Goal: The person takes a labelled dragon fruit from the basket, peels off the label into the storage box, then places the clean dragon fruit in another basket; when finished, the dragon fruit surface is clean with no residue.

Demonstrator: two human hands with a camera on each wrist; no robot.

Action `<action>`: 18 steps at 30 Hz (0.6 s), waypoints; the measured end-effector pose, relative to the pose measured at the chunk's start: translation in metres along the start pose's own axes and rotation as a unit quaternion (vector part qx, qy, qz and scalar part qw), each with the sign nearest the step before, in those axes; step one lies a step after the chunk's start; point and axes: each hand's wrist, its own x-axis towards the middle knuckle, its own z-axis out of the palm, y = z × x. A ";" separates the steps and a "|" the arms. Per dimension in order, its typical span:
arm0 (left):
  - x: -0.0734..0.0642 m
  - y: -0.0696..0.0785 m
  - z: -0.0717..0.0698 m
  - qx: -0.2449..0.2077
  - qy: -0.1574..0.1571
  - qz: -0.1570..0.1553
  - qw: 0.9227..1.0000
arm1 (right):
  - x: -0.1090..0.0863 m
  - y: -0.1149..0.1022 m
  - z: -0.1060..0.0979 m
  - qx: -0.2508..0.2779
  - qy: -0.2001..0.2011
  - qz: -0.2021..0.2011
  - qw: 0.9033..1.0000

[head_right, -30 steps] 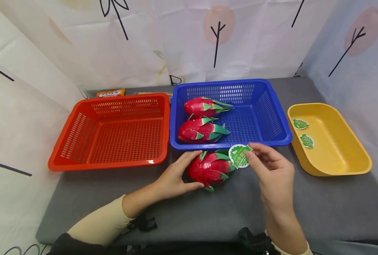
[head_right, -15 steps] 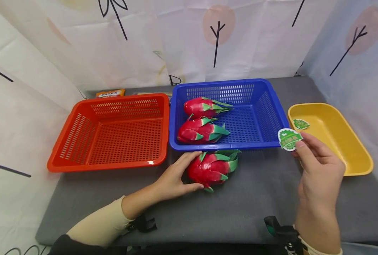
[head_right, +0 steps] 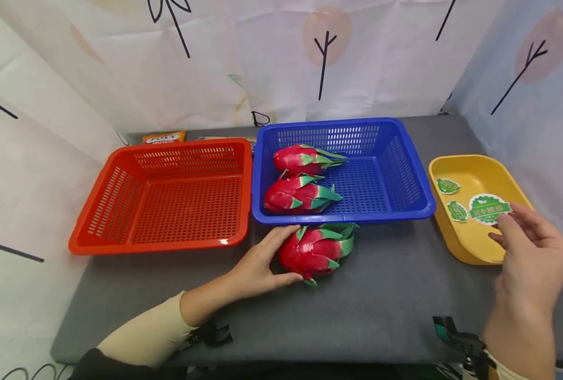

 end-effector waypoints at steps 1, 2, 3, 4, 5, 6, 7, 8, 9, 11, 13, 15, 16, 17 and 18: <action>0.000 0.000 0.000 0.001 -0.001 0.000 1.000 | 0.002 0.001 -0.002 -0.016 0.001 0.004 1.000; 0.000 0.000 0.000 0.001 -0.002 0.000 1.000 | 0.004 0.002 -0.004 -0.035 0.001 0.007 0.999; 0.000 0.000 0.000 0.002 -0.003 0.000 1.000 | 0.006 0.004 -0.007 -0.061 -0.003 0.007 0.998; 0.000 0.000 0.000 0.003 -0.003 0.000 1.000 | 0.009 0.005 -0.009 -0.088 -0.006 0.011 0.996; 0.000 0.000 0.000 0.004 -0.004 0.000 1.000 | 0.013 0.007 -0.012 -0.122 -0.013 0.017 0.992; 0.000 0.000 0.000 0.003 -0.004 0.000 1.000 | 0.018 0.009 -0.015 -0.155 -0.020 0.022 0.987; 0.000 0.000 0.001 0.002 -0.004 0.000 1.000 | 0.024 0.011 -0.019 -0.188 -0.032 0.029 0.981; 0.000 0.000 0.001 0.002 -0.004 0.000 1.000 | 0.031 0.015 -0.024 -0.222 -0.051 0.028 0.973; 0.000 0.000 0.001 0.000 -0.004 0.001 1.000 | 0.037 0.019 -0.029 -0.251 -0.072 0.034 0.965; 0.000 0.000 0.000 -0.001 -0.004 0.000 1.000 | 0.049 0.026 -0.038 -0.314 -0.121 0.045 0.941; 0.000 0.000 0.000 -0.003 -0.005 -0.002 1.000 | 0.061 0.035 -0.046 -0.378 -0.159 0.048 0.911; 0.000 0.000 0.000 -0.006 -0.006 -0.005 1.000 | 0.067 0.036 -0.047 -0.448 -0.185 0.051 0.873; 0.000 0.000 0.000 -0.007 -0.005 -0.006 1.000 | 0.068 0.036 -0.046 -0.480 -0.192 0.051 0.854; 0.000 0.000 0.000 -0.008 -0.005 -0.006 1.000 | 0.069 0.034 -0.043 -0.508 -0.196 0.052 0.837; 0.000 0.000 -0.001 -0.008 -0.005 -0.006 1.000 | 0.069 0.032 -0.041 -0.529 -0.197 0.054 0.824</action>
